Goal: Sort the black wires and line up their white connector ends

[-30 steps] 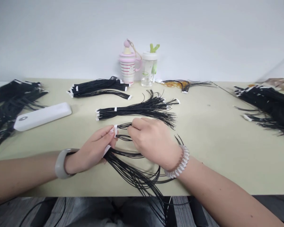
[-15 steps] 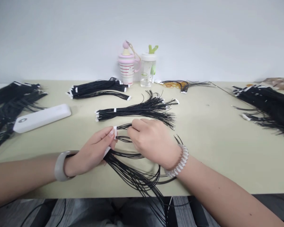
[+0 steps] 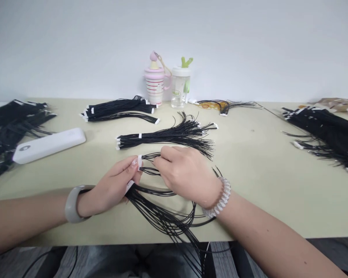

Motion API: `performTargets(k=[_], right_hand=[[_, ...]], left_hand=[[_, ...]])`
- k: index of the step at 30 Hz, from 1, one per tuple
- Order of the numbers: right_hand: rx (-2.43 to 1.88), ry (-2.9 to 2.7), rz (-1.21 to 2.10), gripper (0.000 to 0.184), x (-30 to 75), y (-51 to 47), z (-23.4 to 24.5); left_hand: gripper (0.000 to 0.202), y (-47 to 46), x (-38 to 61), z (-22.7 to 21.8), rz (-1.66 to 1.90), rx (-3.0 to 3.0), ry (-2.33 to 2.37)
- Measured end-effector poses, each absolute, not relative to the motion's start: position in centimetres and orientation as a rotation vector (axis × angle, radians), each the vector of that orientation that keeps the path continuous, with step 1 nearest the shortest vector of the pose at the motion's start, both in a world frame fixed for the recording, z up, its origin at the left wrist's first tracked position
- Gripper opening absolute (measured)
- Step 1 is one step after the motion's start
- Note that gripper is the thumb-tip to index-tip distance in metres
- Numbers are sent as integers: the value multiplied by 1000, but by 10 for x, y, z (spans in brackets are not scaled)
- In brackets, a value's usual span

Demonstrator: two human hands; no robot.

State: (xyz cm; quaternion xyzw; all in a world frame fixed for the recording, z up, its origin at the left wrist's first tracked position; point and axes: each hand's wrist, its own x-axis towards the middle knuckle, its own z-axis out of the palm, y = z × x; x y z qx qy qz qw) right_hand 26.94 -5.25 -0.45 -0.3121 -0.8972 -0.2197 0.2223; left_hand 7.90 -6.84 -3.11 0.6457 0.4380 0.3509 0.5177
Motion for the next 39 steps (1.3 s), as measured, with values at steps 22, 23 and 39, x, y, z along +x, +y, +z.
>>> performTargets(k=[22,23,39], right_hand=[[-878,-2489,-632,17,271,-52,-9],[-872,-2493,-635,18,271,-51,-9],[-740,-2431,-746,16,270,-51,-13]], left_hand=[[37,-67,79,-30,831,1617,1067],[36,-67,79,-30,826,1635,1070],[31,-66,79,-31,771,1732,1110]])
